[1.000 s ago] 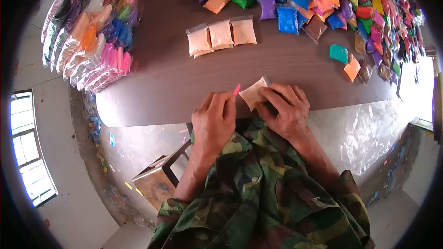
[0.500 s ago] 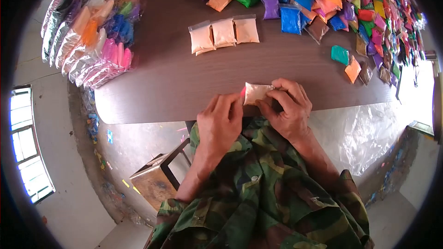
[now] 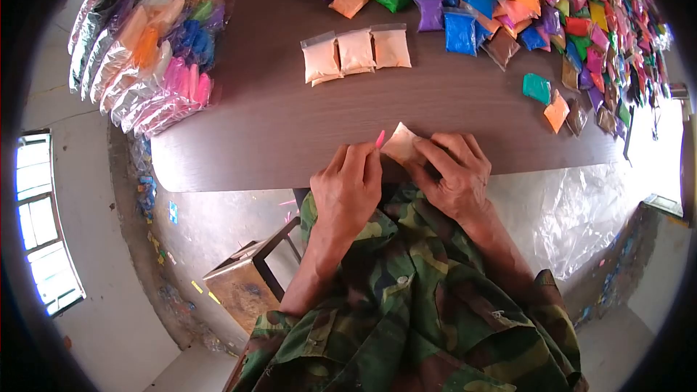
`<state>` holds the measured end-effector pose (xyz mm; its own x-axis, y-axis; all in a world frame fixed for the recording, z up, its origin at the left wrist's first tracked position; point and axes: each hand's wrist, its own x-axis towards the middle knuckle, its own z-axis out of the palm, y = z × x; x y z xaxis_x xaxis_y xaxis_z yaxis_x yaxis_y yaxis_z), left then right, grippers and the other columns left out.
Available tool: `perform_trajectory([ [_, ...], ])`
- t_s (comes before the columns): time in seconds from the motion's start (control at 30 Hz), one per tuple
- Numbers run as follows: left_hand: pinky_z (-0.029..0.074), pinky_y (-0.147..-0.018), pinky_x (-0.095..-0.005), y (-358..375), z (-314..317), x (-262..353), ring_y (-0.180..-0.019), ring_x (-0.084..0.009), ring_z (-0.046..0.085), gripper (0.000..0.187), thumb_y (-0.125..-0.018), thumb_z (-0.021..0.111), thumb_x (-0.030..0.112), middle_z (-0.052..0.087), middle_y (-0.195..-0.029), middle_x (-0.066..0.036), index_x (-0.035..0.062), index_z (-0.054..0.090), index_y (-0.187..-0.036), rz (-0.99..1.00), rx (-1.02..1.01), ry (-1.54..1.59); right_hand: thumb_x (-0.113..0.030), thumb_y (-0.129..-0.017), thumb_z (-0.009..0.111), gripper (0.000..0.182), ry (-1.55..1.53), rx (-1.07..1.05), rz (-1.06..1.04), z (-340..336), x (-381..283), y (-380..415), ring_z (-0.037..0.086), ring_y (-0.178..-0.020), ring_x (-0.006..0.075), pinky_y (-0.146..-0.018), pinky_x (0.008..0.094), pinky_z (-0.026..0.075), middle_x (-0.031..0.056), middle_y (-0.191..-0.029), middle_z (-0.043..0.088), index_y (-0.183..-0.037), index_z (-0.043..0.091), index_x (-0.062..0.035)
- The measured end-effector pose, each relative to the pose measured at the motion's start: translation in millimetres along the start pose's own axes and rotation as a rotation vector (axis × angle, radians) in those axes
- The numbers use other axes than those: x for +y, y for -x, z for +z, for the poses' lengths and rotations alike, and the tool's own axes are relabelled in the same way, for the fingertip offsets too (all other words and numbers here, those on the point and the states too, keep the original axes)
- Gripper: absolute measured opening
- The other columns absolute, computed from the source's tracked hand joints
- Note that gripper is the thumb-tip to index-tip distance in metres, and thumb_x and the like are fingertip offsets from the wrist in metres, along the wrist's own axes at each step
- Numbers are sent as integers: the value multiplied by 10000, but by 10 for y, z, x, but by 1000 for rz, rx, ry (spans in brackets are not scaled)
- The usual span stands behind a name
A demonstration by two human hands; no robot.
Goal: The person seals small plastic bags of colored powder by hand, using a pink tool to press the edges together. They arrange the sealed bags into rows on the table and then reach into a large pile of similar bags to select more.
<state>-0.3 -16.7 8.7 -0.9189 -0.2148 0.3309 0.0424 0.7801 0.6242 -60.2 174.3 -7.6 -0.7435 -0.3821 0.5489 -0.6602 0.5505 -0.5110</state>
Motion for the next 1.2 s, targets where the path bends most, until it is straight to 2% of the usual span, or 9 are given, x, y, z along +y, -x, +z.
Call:
perform_trajectory([
  [0.1, 571, -648, -433, 90, 13, 59, -752, -367, 739, 107, -934, 767, 17, 739, -875, -138, 58, 726, -1024, 22, -16, 64, -199, -750, 967, 399, 48, -1, -1, 26, 5, 13, 672, -870, 253, -733, 386, 567, 4, -1012, 654, -1111, 812, -130],
  [0.3, 568, -651, -439, -3, 4, 30, -758, -362, 738, 105, -934, 767, 21, 740, -888, -133, 63, 720, -1019, 14, -23, -65, -223, -756, 963, 392, 48, 19, -19, 45, 11, 8, 655, -839, 249, -719, 383, 559, 0, -984, 642, -1105, 814, -125],
  [0.43, 571, -652, -436, -25, -18, -4, -761, -360, 740, 108, -932, 769, 18, 742, -895, -132, 65, 719, -1016, -15, -17, -12, -221, -740, 967, 393, 60, 22, -9, 59, 6, 15, 654, -833, 251, -719, 382, 559, 2, -966, 641, -1088, 815, -121],
  [0.53, 553, -587, -433, 79, 34, 55, -694, -319, 704, 79, -951, 765, 62, 688, -830, -83, 100, 715, -999, 143, 4, 0, -216, -735, 967, 389, 62, 22, -2, 40, -5, 9, 655, -824, 251, -718, 384, 559, 5, -959, 643, -1078, 815, -114],
  [0.67, 550, -600, -439, 101, 37, -43, -701, -321, 702, 80, -941, 772, 61, 681, -825, -85, 99, 717, -984, 73, 15, -100, -215, -757, 952, 371, 63, 29, -18, 46, 0, -7, 656, -822, 253, -719, 387, 559, 7, -959, 647, -1086, 817, -109],
  [0.77, 563, -620, -443, 0, -39, -67, -715, -365, 725, 103, -940, 766, 35, 733, -879, -139, 79, 738, -1029, -17, 31, -57, -205, -789, 929, 342, 62, 24, -21, 54, 2, 5, 659, -830, 255, -719, 389, 558, 11, -960, 652, -1097, 818, -105],
  [1.03, 563, -623, -417, 171, 64, 45, -706, -335, 733, 108, -916, 785, 17, 733, -841, -118, 63, 733, -999, 122, 1, -51, -155, -821, 884, 276, 55, 41, -24, 50, 21, 19, 658, -819, 255, -718, 386, 556, 17, -947, 661, -1082, 817, -94],
  [1.17, 566, -630, -420, 75, 13, 8, -715, -340, 738, 110, -914, 774, 4, 729, -848, -132, 60, 727, -997, -30, 34, -26, -158, -815, 892, 268, 53, 37, -23, 59, 10, 8, 657, -816, 255, -721, 382, 557, 14, -937, 660, -1065, 816, -100],
  [1.2, 565, -629, -422, 84, 18, 14, -715, -340, 737, 113, -915, 775, 8, 729, -849, -131, 62, 726, -1001, 17, 39, -4, -156, -813, 894, 265, 49, 40, -22, 60, 7, 6, 656, -815, 256, -721, 381, 558, 13, -936, 660, -1060, 815, -102],
])
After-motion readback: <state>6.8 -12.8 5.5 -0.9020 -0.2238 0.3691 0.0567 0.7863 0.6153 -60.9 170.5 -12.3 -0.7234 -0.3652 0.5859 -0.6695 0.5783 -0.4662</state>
